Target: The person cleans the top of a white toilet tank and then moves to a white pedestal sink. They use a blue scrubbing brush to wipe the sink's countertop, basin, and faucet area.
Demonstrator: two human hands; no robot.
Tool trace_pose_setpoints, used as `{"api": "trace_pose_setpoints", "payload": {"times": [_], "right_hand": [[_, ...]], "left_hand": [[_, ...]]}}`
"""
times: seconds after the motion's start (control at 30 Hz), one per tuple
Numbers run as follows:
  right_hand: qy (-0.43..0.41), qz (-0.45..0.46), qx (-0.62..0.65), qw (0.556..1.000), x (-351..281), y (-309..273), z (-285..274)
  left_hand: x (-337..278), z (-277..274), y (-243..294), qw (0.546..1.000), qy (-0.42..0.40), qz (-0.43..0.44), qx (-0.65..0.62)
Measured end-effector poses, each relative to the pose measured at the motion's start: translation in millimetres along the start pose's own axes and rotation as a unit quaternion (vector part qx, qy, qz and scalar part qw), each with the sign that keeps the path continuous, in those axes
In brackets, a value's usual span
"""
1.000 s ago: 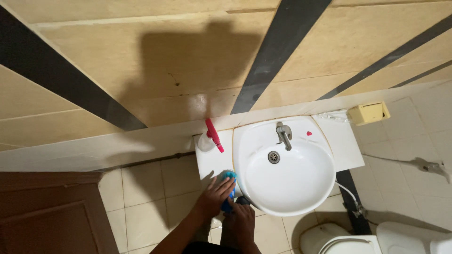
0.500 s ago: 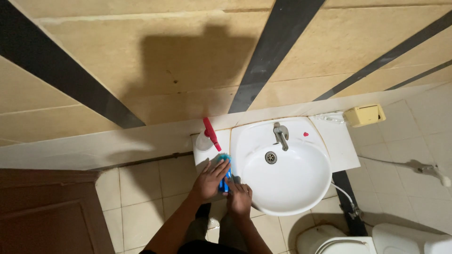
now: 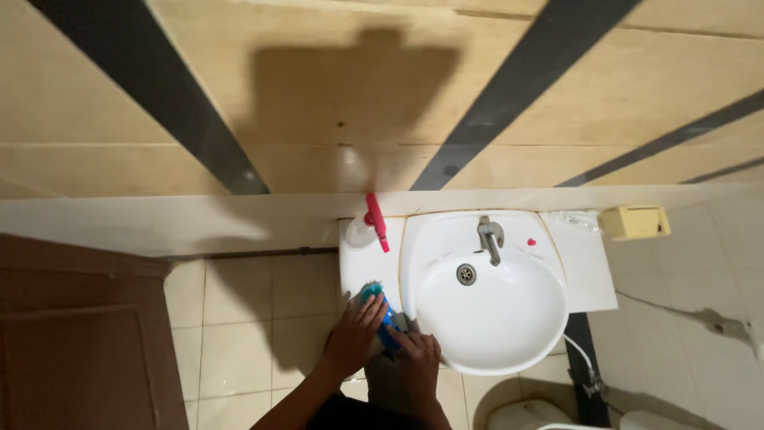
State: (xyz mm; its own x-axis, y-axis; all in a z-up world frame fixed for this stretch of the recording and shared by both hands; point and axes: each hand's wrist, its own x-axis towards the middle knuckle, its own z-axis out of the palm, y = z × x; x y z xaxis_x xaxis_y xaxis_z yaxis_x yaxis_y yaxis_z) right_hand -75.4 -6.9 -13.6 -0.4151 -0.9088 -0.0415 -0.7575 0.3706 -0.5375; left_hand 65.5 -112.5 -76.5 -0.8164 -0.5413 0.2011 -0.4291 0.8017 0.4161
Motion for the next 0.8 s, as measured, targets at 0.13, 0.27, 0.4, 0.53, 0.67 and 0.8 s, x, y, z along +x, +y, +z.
{"api": "trace_pose_setpoints", "payload": {"times": [0.13, 0.27, 0.4, 0.53, 0.67, 0.8], "right_hand": [[0.001, -0.053, -0.025, 0.998, 17.4, 1.7, 1.6], [0.005, -0.117, -0.052, 0.992, 47.1, 11.2, 14.4], [-0.035, -0.130, -0.030, 0.990, 68.9, 12.7, 15.0], [-0.069, -0.145, -0.034, 0.986, 64.1, 27.4, 9.1], [-0.107, -0.161, -0.045, 0.980, 53.7, 55.0, 3.2], [-0.177, -0.121, -0.033, 0.976, 36.1, 61.4, -22.6]], "left_hand": [[12.4, -1.1, -5.0, 0.998, -0.025, -0.046, -0.025], [24.7, 8.6, -24.4, 0.996, -0.020, -0.086, -0.006], [28.7, 28.2, -43.0, 0.993, -0.030, -0.114, 0.019], [29.0, 26.6, -24.7, 0.991, -0.018, -0.123, 0.056], [24.8, 24.8, 7.0, 0.985, -0.062, -0.162, -0.002], [18.2, 27.7, 47.6, 0.980, -0.077, -0.183, -0.005]]}}
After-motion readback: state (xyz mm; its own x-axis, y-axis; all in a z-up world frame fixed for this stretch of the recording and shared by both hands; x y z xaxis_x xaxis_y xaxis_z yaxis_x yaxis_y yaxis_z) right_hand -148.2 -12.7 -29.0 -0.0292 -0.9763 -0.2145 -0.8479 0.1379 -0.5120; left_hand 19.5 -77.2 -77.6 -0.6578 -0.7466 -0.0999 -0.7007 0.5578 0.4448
